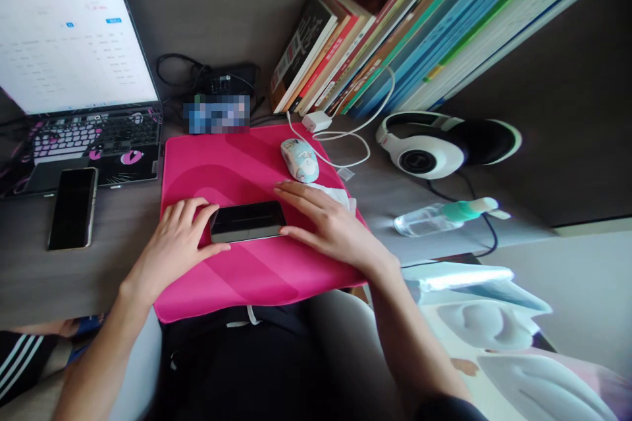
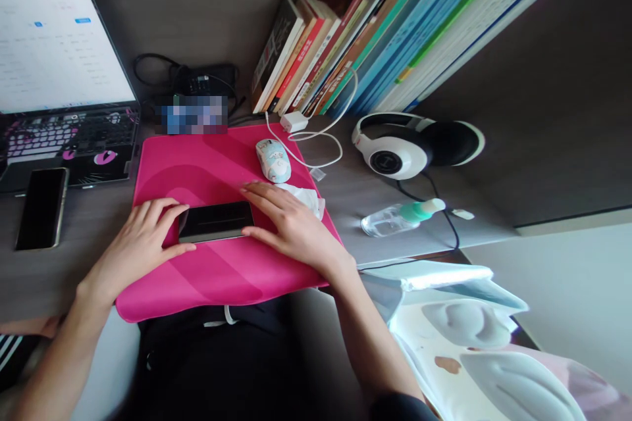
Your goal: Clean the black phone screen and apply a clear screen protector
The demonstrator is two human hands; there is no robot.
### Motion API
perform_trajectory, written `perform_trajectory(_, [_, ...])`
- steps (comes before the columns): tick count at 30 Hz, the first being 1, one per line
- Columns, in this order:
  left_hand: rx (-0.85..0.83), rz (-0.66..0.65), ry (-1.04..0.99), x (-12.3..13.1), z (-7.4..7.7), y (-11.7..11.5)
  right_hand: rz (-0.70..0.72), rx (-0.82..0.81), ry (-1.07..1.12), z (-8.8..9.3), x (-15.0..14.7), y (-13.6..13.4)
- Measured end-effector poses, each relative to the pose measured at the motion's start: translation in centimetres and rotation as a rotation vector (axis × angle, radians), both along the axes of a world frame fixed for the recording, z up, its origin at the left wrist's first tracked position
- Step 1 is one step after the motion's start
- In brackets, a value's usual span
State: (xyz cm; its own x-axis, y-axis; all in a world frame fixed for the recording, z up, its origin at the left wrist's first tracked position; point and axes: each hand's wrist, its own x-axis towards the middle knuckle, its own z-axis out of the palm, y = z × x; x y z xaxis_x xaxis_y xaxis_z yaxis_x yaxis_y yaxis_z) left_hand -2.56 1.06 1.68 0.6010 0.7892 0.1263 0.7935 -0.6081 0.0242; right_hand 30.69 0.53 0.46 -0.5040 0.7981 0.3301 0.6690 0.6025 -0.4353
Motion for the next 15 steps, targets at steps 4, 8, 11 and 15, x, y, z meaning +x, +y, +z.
perform_trajectory(4, [0.0,0.0,-0.026,-0.2,0.1,0.0,-0.253,0.059,-0.195,0.3,2.1,-1.1])
perform_trajectory(8, [-0.017,0.017,-0.07,-0.3,0.0,-0.1,-0.353,0.072,-0.331,-0.6,3.6,-1.1])
perform_trajectory(11, [-0.028,-0.005,-0.083,-0.3,-0.1,-0.1,-0.387,0.11,-0.401,-1.0,3.6,-0.3])
perform_trajectory(15, [-0.036,-0.023,-0.111,-0.4,0.0,0.0,-0.351,0.242,-0.338,-0.3,2.3,0.0])
